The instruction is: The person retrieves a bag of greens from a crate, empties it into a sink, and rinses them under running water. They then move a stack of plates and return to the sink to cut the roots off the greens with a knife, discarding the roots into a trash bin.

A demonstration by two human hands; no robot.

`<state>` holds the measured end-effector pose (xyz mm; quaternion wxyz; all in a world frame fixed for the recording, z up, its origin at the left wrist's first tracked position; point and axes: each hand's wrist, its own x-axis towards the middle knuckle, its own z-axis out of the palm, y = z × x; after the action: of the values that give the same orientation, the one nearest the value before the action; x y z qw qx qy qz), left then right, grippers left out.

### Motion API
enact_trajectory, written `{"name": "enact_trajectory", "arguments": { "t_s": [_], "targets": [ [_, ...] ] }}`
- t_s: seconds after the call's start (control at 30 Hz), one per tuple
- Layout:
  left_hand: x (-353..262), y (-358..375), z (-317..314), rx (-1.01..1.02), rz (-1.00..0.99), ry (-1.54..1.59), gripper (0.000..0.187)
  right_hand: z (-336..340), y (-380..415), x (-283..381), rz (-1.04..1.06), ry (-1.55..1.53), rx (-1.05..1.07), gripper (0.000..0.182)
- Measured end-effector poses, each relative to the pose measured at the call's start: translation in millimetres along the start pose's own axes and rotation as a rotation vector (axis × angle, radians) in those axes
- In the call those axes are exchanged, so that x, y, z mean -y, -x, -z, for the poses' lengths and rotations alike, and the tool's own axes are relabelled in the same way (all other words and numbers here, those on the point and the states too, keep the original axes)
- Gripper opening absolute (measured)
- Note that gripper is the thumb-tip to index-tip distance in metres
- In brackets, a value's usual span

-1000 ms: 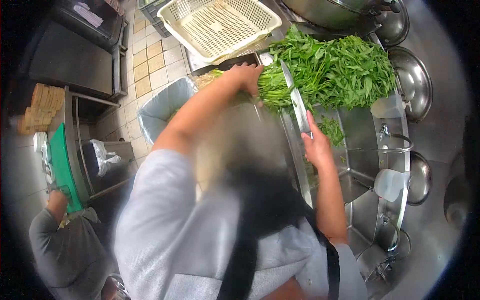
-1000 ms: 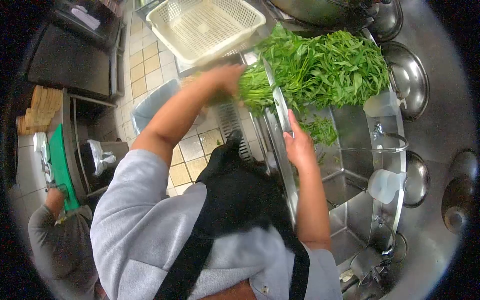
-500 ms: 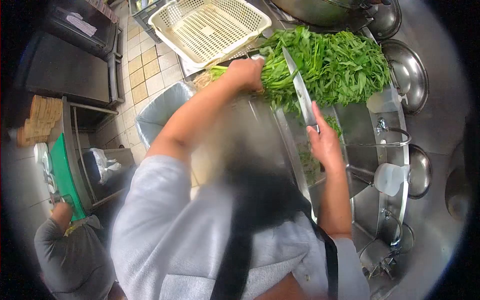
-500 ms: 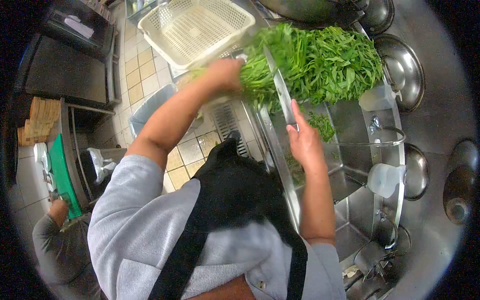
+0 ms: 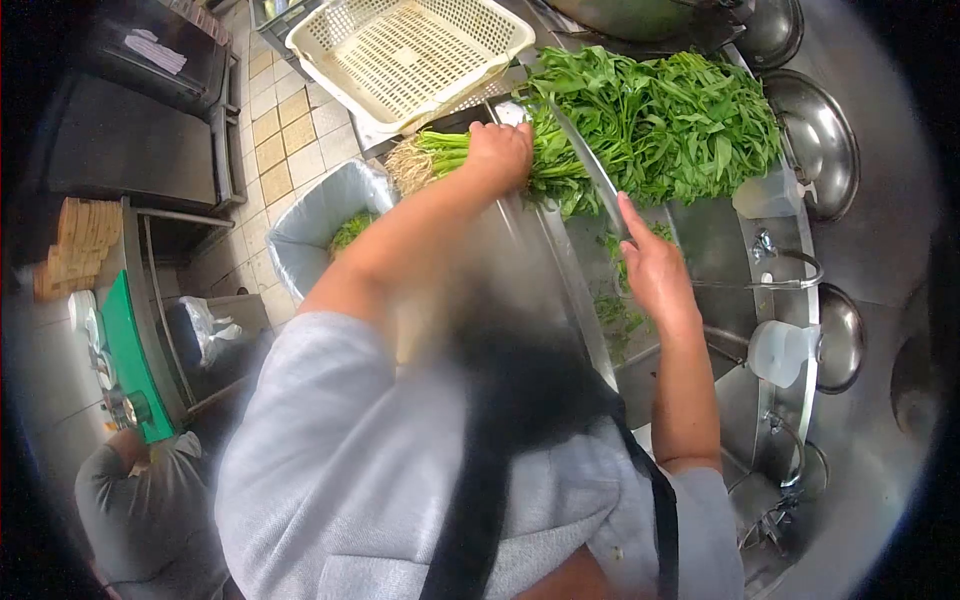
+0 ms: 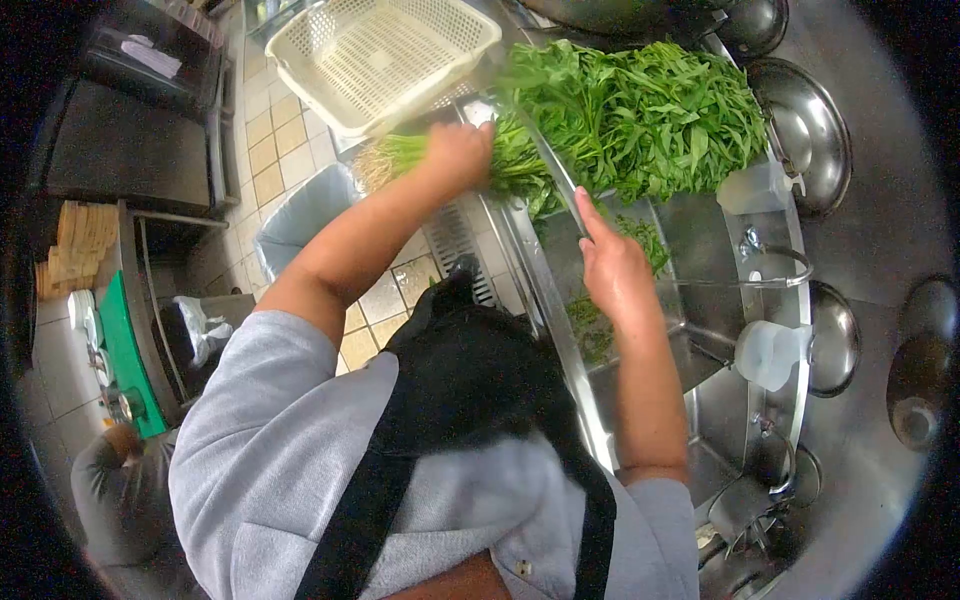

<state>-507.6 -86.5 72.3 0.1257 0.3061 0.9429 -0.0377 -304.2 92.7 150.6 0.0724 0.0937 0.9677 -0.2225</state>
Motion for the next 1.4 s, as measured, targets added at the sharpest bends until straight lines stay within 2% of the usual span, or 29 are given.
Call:
{"name": "enact_trajectory", "arguments": {
  "t_s": [0.1, 0.2, 0.27, 0.4, 0.47, 0.67, 0.83, 1.0, 1.1, 1.17, 1.23, 1.4],
  "targets": [
    [-0.3, -0.5, 2.7, 0.049, 0.031, 0.031, 0.036, 4.9, -2.0, 2.1, 0.044, -0.017, -0.052, 0.068],
    [0.0, -4.7, -3.8, 0.025, 0.047, 0.063, 0.035, 9.0, -3.1, -1.0, 0.045, 0.022, 0.022, 0.068],
    [1.3, -4.8, -6.5, 0.020, 0.044, 0.096, 0.036, 16.7, -3.1, 2.7, -0.045, 0.069, 0.104, 0.068],
    [0.7, -2.3, -4.8, 0.025, 0.038, 0.086, 0.036, 31.3, -3.9, 11.0, -0.042, 0.104, 0.144, 0.068],
    [1.7, -2.9, -8.1, -0.017, 0.021, 0.047, 0.048, 29.5, -10.9, 9.7, -0.026, 0.138, 0.156, 0.067],
    [2.0, -4.8, -11.3, -0.012, 0.024, 0.029, 0.038, -22.4, -54.2, 6.8, -0.055, 0.120, 0.145, 0.067],
    [0.9, -4.8, -14.0, -0.022, 0.026, 0.034, 0.038, -5.7, -30.2, -6.3, -0.051, 0.083, 0.212, 0.068],
    [0.1, -3.0, -19.1, -0.032, 0.012, 0.036, 0.039, -61.7, -56.4, -12.7, -0.042, 0.036, 0.165, 0.071],
    [3.7, -1.3, -17.9, -0.047, 0.029, 0.076, 0.041, -73.6, -53.5, -21.2, 0.022, 0.101, 0.115, 0.074],
    [5.9, -0.5, -22.3, -0.066, 0.046, 0.085, 0.035, -62.5, -30.4, -27.3, -0.006, 0.086, 0.158, 0.074],
    [9.0, 1.7, -21.6, -0.038, 0.051, 0.113, 0.038, -68.9, -24.3, -27.3, -0.044, 0.063, 0.212, 0.074],
    [20.3, 8.2, -32.6, -0.096, 0.066, 0.199, 0.047, -112.5, -45.1, -31.0, -0.040, 0.091, 0.077, 0.076]
  ]
}}
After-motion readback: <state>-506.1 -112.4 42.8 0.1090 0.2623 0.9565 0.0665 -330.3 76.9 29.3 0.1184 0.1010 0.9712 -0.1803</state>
